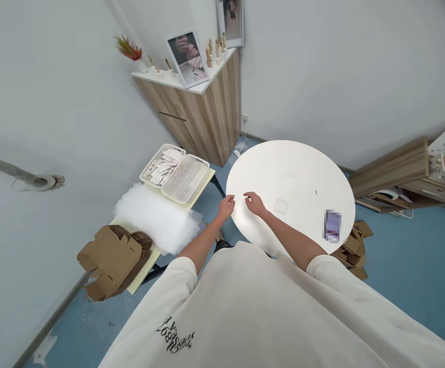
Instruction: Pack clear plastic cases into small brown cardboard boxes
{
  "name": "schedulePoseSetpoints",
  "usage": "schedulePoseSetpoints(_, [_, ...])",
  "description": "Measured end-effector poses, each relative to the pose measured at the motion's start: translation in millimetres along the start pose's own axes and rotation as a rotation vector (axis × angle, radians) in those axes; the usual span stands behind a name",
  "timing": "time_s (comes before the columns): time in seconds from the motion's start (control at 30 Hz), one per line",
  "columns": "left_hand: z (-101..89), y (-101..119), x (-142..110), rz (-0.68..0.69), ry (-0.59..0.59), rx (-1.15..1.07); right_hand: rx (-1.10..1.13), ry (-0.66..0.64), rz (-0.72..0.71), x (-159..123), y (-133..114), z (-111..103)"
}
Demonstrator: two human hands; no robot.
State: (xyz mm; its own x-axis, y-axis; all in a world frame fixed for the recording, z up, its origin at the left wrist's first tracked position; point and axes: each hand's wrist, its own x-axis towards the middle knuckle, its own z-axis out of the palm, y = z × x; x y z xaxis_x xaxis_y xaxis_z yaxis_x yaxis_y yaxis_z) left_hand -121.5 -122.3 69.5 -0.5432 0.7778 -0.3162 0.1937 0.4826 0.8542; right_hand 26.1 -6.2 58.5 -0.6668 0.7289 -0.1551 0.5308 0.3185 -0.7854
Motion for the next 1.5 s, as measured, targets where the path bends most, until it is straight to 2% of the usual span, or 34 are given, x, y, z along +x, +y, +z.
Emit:
schedulePoseSetpoints(0.23, [-103.7,-24,39,0.154,0.106,-0.039,-0.03,-0.04,-0.111,61,-80,64])
schedulePoseSetpoints(0.5, [-240.5,-68,97,0.176,0.292,-0.051,-0.054,-0.059,-0.226,138,-177,143])
schedulePoseSetpoints(0.6, [-281.5,-83,112,0.151,0.323,0.004,-0.048,-0.091,-0.242,161,-204,166])
schedulePoseSetpoints(0.7, [-312.2,-98,128,0.136,0.347,0.078,-0.057,-0.119,-0.25,179,-223,187])
schedulePoseSetpoints(0.9, [-356.2,-125,163,0.078,0.374,0.27,-0.092,-0.182,-0.259,204,-244,217])
schedulePoseSetpoints(1.07, [-381.2,-141,193,0.032,0.336,0.43,-0.104,-0.223,-0.265,220,-252,235])
schedulePoseSetpoints(1.27, [-394.8,-149,213,0.041,0.262,0.596,-0.105,-0.24,-0.263,232,-257,252])
schedulePoseSetpoints(1.5, [-398.4,-153,226,0.138,0.198,0.663,-0.07,-0.234,-0.245,236,-262,251])
